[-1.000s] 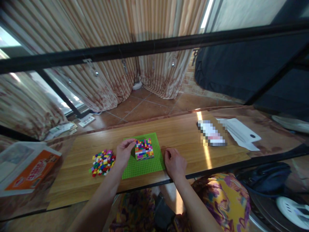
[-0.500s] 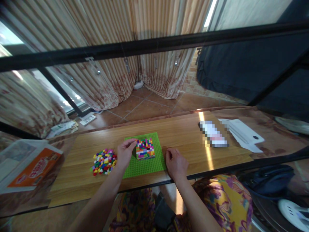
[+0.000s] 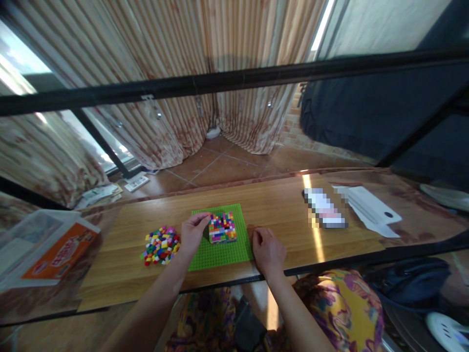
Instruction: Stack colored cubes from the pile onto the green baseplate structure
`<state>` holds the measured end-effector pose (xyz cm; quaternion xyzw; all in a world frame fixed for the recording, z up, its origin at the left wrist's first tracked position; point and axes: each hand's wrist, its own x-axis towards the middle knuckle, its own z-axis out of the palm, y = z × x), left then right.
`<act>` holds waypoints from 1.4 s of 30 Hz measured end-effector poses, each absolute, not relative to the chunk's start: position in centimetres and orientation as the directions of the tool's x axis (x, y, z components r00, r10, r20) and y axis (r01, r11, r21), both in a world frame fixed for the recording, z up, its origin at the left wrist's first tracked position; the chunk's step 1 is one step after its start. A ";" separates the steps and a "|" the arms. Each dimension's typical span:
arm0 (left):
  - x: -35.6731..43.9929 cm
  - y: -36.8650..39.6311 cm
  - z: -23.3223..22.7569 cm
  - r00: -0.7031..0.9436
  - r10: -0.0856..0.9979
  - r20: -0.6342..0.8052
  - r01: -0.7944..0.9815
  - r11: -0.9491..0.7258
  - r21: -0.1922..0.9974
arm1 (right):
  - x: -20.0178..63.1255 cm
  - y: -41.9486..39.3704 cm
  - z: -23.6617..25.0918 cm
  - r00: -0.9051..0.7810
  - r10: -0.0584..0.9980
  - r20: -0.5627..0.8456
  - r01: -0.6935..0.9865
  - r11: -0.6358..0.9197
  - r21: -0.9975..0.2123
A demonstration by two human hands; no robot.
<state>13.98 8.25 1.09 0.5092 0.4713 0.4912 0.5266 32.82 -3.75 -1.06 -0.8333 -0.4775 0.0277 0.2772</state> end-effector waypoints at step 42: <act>14.8 8.2 0.6 0.079 0.987 0.137 0.179 -0.149 0.973 | 32.6 -3.8 -0.5 0.539 0.816 0.209 0.775 -0.383 -0.503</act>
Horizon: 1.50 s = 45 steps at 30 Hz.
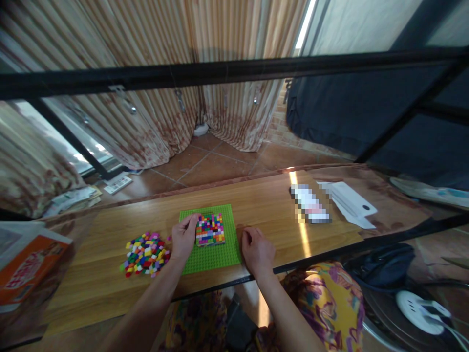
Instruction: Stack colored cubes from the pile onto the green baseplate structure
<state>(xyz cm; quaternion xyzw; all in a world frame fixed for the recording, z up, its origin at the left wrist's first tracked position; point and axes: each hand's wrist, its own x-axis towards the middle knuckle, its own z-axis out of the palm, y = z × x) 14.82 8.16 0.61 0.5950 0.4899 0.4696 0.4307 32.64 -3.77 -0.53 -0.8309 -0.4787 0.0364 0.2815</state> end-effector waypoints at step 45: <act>15.3 6.6 0.6 0.077 0.969 0.234 0.422 -0.244 0.873 | 33.1 -4.1 -1.1 0.534 0.819 0.210 0.792 -0.397 -0.464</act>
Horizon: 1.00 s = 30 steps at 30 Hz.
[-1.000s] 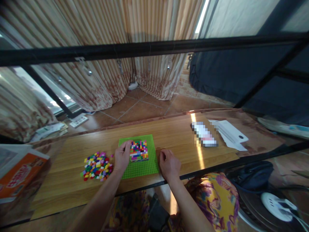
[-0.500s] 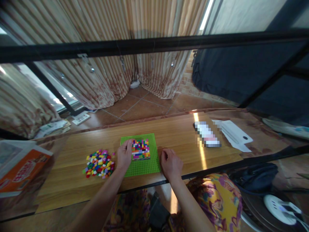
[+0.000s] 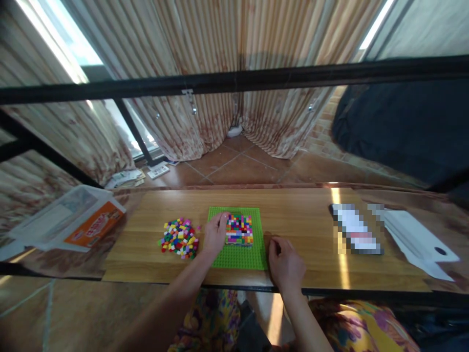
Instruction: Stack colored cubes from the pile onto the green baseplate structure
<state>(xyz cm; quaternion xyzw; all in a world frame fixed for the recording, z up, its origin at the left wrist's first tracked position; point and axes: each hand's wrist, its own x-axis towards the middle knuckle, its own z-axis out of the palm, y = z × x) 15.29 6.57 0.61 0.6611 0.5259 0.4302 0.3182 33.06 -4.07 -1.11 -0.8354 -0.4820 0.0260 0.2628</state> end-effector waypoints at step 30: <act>8.0 6.6 4.4 0.250 0.894 0.373 0.802 -0.407 0.438 | 33.0 -4.0 -1.1 0.534 0.813 0.230 0.785 -0.376 -0.492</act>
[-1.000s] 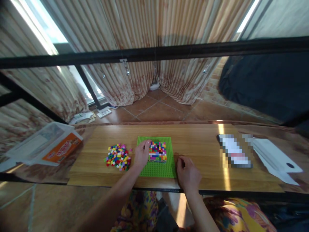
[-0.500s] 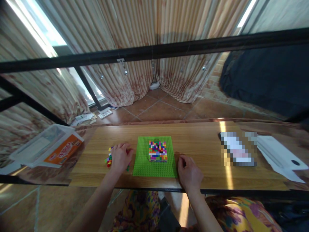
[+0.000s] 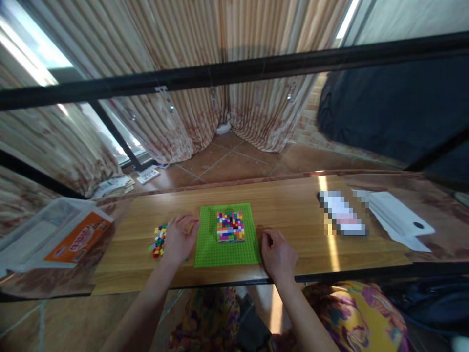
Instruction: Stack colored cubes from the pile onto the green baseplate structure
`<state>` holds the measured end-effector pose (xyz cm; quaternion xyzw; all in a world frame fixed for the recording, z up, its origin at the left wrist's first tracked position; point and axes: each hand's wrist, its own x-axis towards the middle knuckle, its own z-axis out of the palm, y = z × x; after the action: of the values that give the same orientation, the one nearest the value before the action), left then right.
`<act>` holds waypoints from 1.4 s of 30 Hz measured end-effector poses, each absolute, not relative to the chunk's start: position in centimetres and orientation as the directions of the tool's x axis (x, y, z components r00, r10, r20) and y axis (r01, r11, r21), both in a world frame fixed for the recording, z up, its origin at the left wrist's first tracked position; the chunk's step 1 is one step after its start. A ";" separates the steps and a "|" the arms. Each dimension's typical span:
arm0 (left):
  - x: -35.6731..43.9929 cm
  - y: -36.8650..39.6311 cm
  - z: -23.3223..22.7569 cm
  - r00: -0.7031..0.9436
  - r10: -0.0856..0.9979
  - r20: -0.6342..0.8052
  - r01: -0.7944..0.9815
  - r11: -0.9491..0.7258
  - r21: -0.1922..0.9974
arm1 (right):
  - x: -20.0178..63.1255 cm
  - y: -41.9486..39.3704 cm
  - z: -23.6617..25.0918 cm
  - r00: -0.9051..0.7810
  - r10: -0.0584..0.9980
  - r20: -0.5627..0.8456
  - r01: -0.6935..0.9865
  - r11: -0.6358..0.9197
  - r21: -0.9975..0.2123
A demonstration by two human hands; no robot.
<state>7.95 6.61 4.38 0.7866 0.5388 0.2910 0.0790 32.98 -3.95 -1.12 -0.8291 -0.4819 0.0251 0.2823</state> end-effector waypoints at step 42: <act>15.5 9.6 8.2 0.625 0.765 0.155 0.751 -0.644 0.148 | 32.9 -3.9 -0.8 0.536 0.815 0.222 0.775 -0.370 -0.512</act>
<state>15.48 9.60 8.20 0.9007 0.4208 0.1023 0.0344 32.91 -3.86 -0.82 -0.8269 -0.4807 0.0345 0.2898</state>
